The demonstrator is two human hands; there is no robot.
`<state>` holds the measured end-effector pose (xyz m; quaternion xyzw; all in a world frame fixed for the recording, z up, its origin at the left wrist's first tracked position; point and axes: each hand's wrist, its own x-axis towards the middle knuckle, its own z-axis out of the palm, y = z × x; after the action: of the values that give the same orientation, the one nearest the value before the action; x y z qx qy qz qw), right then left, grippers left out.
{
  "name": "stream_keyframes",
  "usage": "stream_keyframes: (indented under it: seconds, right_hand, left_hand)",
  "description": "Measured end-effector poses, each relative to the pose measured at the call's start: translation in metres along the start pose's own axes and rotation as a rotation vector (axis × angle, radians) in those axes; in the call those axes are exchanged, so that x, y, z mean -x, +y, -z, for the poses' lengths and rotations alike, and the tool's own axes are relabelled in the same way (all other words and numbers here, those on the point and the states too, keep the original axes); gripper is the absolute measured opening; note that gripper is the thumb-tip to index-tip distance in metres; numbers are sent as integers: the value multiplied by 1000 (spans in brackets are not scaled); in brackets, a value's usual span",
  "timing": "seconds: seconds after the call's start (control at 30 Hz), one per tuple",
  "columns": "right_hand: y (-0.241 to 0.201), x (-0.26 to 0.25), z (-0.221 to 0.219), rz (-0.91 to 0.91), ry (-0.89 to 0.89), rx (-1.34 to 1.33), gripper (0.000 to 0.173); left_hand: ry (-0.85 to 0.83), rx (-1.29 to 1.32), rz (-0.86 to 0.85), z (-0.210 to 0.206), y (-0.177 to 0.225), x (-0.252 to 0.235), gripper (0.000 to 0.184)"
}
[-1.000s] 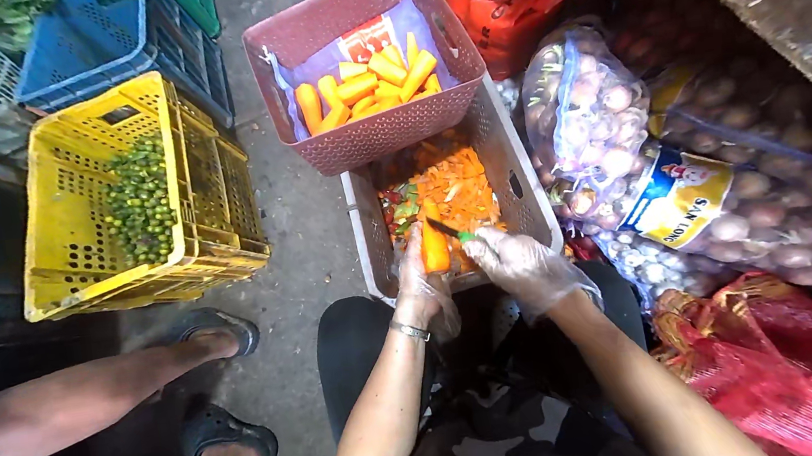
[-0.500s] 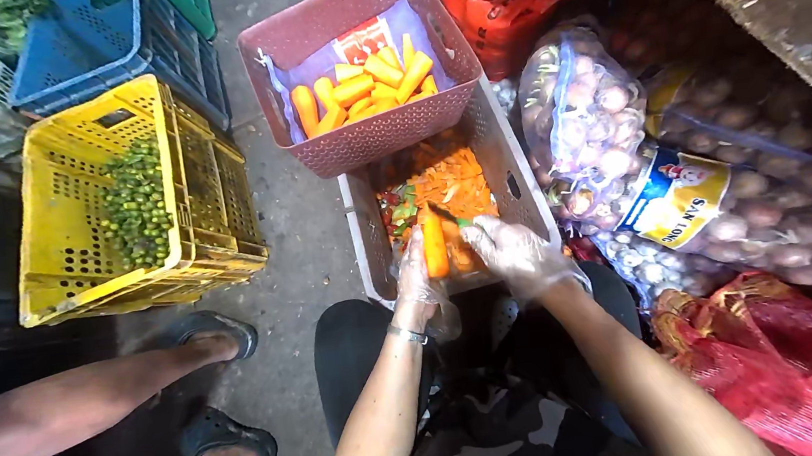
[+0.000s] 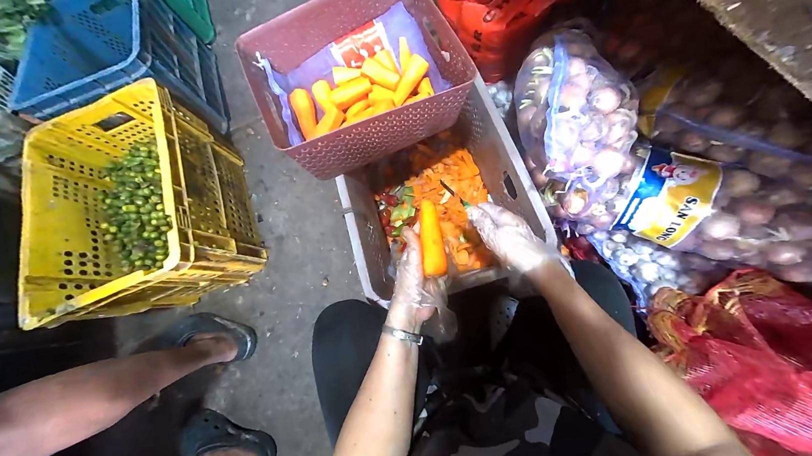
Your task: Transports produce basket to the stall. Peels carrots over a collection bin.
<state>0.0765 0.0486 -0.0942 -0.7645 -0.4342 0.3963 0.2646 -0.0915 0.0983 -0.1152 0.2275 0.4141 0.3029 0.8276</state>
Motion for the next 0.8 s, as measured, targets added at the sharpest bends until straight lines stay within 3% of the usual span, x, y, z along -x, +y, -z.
stream_keyframes:
  seconds: [0.13,0.3,0.53,0.63,0.67,0.73,0.8]
  right_hand:
    - [5,48,-18,146,30,83,48]
    - [3,86,-27,216,-30,263,62]
    - [-13,80,-26,143,-97,416,62]
    - [-11,67,-31,242,43,448,63]
    - [-12,59,-32,229,74,452,61]
    - [-22,38,-20,-20,-73,442,56]
    - [-21,16,-5,-154,-102,392,55]
  left_hand:
    - [71,131,-6,-4,2,-2,34]
    - [83,159,-50,-3,3,-3,39]
    - [127,23,-162,1,0,-6,40]
    - [170,-72,-185,3,-3,-9,41]
    - [195,-117,-185,2,-4,-9,41]
    - [191,-188,-177,0,-5,-6,45]
    - [145,-163,-164,-2,-5,-6,47]
